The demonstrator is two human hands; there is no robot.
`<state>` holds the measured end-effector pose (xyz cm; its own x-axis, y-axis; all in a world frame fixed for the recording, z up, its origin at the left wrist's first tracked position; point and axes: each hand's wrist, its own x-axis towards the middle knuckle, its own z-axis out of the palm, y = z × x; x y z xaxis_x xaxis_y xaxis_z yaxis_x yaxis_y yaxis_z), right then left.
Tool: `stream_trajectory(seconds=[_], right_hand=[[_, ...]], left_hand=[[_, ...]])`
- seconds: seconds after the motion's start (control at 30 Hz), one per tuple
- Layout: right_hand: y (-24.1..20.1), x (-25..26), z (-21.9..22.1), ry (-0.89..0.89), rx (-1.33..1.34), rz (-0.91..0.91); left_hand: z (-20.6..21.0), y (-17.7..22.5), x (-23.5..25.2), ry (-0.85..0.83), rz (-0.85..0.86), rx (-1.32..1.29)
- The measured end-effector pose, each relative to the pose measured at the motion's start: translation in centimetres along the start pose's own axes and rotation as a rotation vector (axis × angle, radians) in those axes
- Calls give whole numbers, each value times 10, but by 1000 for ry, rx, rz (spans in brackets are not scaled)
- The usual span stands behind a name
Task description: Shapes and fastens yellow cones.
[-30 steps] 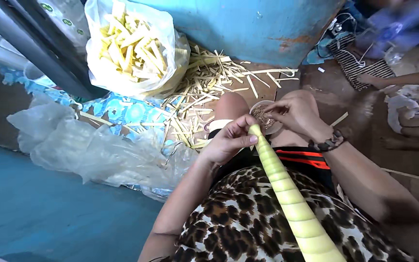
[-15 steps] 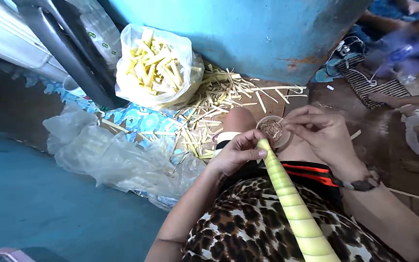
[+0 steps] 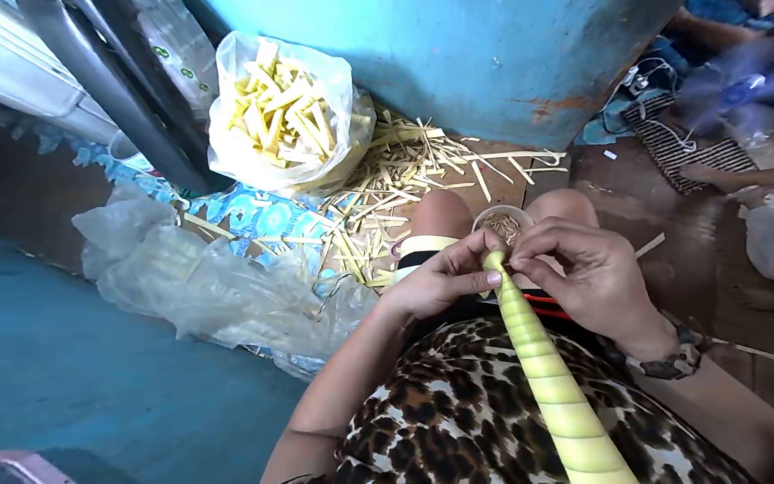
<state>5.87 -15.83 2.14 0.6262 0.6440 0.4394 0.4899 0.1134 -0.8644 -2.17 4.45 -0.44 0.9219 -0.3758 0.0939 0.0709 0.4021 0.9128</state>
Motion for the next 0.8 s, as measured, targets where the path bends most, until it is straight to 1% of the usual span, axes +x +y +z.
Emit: stream_trajectory(seconds=[0.1,0.17,0.23,0.27,0.3,0.33,0.37,0.4,0.43,0.47,0.5,0.6,0.67,0.7,0.77,0.8], right_hand=[[1,2,-1,-21,-20,-35],[7,2,-3,-31,56,-31],[18,-1,-8,-68,85,25],[26,-4,-12,-98,34,78],[37,-10,-16,-145,-96,152],[50,-19,-19,-221,-274,250],[64,-29,-22,-340,-420,371],[79,-43,-25,-499,-534,487],[94,-59,-26,-611,-604,543],[97,-66,-26,-700,-627,590],[96,-67,-26,-722,-618,604],[79,-61,-32,-576,-460,592],[70,-53,-34,-508,-399,589],[67,-48,-32,-470,-404,577],[66,-38,-25,-392,-467,539],[65,-34,-20,-342,-513,487]], left_hand=[[4,3,2,7,-36,47],[3,2,2,32,-41,61],[1,0,0,140,-40,118],[-3,0,-2,206,-42,165],[-9,1,-5,263,-43,212],[-16,5,-9,317,-47,247],[-24,10,-12,380,-48,281],[-31,15,-17,453,-49,302],[-36,19,-21,532,-48,306],[-41,22,-23,604,-37,287],[-45,24,-24,673,-16,250],[-45,22,-19,883,74,168],[-41,14,-13,983,108,142],[-37,11,-10,995,89,139],[-29,4,-5,918,20,129],[-26,0,-3,864,1,108]])
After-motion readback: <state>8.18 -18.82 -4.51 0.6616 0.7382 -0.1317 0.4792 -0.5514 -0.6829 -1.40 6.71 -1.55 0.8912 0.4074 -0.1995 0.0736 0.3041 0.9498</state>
